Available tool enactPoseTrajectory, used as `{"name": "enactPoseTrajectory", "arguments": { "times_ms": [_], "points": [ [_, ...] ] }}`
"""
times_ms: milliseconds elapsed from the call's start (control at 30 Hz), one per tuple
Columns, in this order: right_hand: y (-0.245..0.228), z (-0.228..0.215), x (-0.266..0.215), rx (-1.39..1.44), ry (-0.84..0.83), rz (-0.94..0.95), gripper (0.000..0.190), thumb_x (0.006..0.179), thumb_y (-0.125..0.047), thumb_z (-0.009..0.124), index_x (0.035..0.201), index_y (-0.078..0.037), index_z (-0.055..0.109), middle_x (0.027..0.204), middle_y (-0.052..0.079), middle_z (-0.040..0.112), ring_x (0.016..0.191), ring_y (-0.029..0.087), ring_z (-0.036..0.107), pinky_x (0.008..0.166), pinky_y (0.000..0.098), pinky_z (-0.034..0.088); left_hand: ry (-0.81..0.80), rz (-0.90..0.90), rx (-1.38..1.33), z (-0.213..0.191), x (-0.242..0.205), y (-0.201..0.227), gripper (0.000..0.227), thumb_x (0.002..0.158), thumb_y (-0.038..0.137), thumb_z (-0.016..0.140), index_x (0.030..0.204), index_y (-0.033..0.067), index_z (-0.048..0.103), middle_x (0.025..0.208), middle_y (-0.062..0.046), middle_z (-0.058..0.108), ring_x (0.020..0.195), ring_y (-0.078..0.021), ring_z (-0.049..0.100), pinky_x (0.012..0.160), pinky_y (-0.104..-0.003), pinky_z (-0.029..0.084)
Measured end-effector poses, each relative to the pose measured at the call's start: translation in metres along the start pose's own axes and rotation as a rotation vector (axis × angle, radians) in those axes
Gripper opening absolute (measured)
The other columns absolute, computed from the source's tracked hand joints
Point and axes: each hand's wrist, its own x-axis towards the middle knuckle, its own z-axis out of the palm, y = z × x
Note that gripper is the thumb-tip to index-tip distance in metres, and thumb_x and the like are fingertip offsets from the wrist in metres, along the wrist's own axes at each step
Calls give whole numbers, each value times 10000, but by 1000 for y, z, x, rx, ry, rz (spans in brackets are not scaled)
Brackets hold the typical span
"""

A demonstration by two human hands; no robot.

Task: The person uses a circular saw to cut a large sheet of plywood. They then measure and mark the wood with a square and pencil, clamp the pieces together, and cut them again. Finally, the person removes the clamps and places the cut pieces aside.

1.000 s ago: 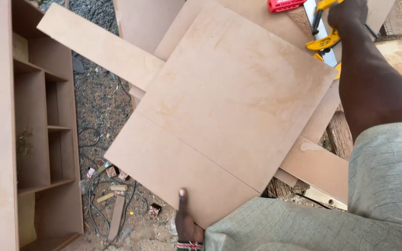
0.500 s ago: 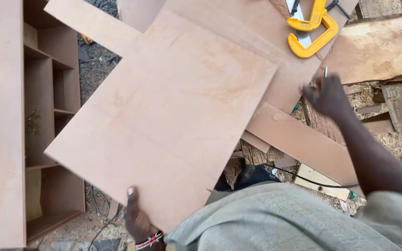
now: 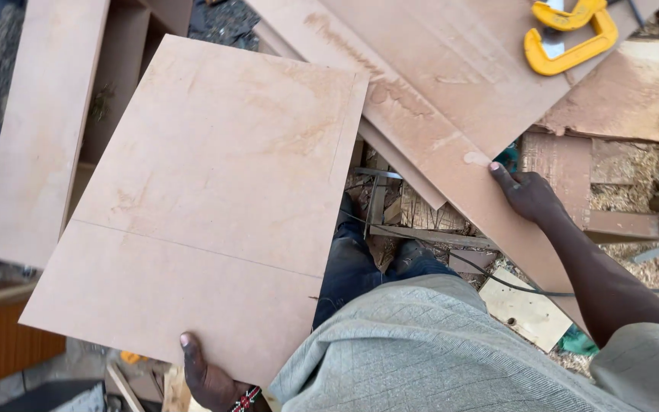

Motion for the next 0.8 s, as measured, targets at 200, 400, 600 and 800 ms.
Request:
{"name": "enactPoseTrajectory", "arguments": {
  "times_ms": [200, 400, 600, 800],
  "points": [
    [-4, -30, 4, -143, -38, 6, 1039, 1068, -816, 186, 824, 78, 657, 1121, 409, 663, 985, 462, 650, 826, 516, 465, 50, -78, -42, -12, -24, 11, 697, 823, 391, 669, 1444, 97, 550, 1429, -94, 627, 1299, -272, 608, 1105, -454, 509],
    [-9, -101, 12, -14, -81, 35, 835, 1185, -678, 314, 1120, 71, 676, 1046, 329, 648, 898, 410, 613, 882, 540, 443, 20, -104, -68, -6, -32, 36, 685, 835, 415, 662, 1429, 89, 563, 1439, -87, 626, 1310, -266, 605, 1100, -462, 506],
    [62, -135, 112, 370, -541, 104, 970, 1222, -772, 299, 830, 65, 593, 554, 164, 441, 396, 291, 355, 326, 462, 308, -67, 172, 1, -24, 5, 41, 688, 876, 397, 719, 1445, 48, 554, 1462, -109, 609, 1352, -266, 598, 1168, -439, 525],
    [72, -94, 120, 489, -666, -47, 963, 1238, -693, 245, 757, 39, 644, 459, 123, 504, 298, 261, 437, 245, 445, 382, -46, 198, 210, -37, 45, 5, 315, 910, 377, 723, 1006, 90, 639, 959, -19, 582, 881, -173, 609, 763, -390, 543]
  ]
}}
